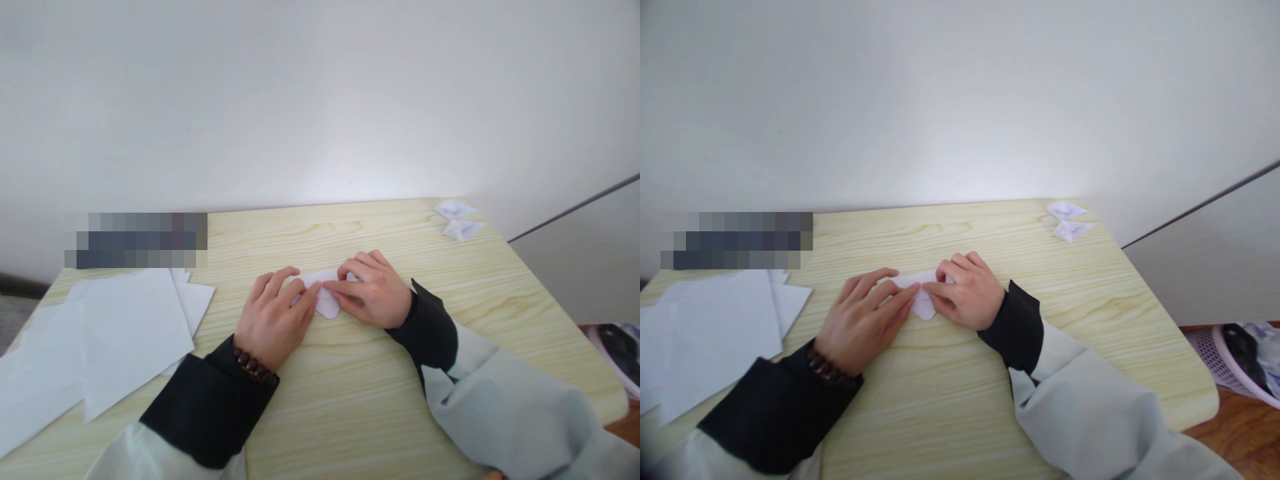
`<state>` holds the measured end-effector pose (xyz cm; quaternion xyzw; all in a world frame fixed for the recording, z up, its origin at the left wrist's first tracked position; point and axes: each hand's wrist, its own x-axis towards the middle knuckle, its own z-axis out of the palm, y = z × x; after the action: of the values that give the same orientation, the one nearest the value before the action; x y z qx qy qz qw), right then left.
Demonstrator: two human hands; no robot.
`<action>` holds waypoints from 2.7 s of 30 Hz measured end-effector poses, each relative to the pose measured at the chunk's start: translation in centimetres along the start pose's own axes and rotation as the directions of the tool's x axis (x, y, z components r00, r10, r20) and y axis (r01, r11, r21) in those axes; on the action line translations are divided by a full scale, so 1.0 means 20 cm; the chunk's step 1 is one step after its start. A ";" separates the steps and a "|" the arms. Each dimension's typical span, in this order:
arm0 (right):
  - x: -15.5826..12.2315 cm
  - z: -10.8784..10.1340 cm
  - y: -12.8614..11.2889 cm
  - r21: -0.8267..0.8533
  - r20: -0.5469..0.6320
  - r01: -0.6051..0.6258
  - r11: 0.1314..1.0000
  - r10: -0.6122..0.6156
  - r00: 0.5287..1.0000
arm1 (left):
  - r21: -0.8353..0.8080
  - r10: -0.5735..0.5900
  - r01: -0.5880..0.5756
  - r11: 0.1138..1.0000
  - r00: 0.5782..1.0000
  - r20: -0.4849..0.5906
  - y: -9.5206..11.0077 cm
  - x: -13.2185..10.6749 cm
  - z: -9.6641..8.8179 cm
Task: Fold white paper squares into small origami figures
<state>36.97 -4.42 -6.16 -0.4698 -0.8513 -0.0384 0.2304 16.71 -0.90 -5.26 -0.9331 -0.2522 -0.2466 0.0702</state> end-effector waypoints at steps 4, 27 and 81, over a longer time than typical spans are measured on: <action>0.00 0.00 0.00 0.005 -0.008 -0.018 1.000 0.018 1.000 | 0.028 -0.016 0.015 0.999 1.000 0.015 0.01 0.00 0.00; -0.01 -0.02 0.09 -0.022 -0.137 -0.040 0.999 0.037 0.990 | -0.005 -0.087 0.087 0.996 0.996 0.002 -0.01 -0.03 0.05; -0.01 0.02 0.10 0.110 0.003 0.032 0.993 -0.033 0.999 | -0.066 -0.075 0.079 0.995 0.995 0.065 -0.03 -0.03 0.06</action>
<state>38.54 -3.42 -7.00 -0.4426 -0.8602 0.0056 0.2533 16.41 -0.29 -6.50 -0.9318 -0.2816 -0.2283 0.0207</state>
